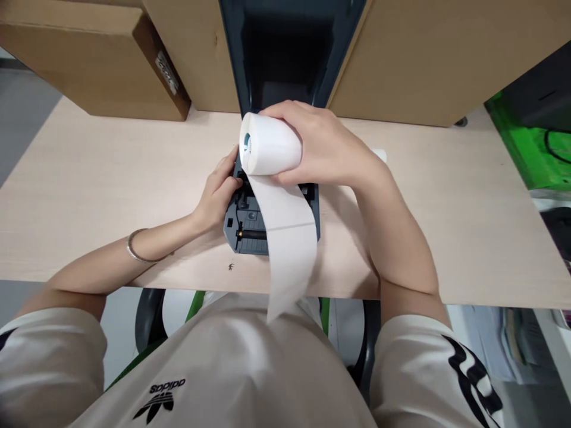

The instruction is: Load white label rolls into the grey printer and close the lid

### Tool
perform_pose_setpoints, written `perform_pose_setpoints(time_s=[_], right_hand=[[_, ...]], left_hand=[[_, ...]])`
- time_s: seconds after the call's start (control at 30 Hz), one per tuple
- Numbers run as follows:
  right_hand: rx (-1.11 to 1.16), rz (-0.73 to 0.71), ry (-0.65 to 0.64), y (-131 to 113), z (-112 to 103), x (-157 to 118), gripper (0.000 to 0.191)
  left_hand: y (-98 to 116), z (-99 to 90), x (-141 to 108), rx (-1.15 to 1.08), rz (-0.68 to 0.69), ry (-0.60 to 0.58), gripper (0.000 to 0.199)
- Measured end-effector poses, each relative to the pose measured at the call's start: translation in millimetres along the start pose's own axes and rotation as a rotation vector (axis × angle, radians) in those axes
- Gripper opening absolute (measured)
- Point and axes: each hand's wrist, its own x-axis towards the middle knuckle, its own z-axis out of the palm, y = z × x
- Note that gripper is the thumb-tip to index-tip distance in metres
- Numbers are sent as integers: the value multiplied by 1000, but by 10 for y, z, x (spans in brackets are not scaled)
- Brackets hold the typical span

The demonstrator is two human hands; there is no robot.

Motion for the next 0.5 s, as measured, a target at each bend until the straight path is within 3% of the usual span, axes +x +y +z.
perform_pose_setpoints(time_s=[0.17, 0.33, 0.5], right_hand=[[-53, 28, -50, 108, 48, 47, 89], [-164, 68, -92, 37, 36, 53, 80], [-240, -44, -164, 107, 310, 144, 88]], left_hand=[[25, 15, 8, -16, -16, -5, 88], [30, 27, 9, -21, -12, -2, 88], [33, 31, -1, -23, 8, 16, 89]])
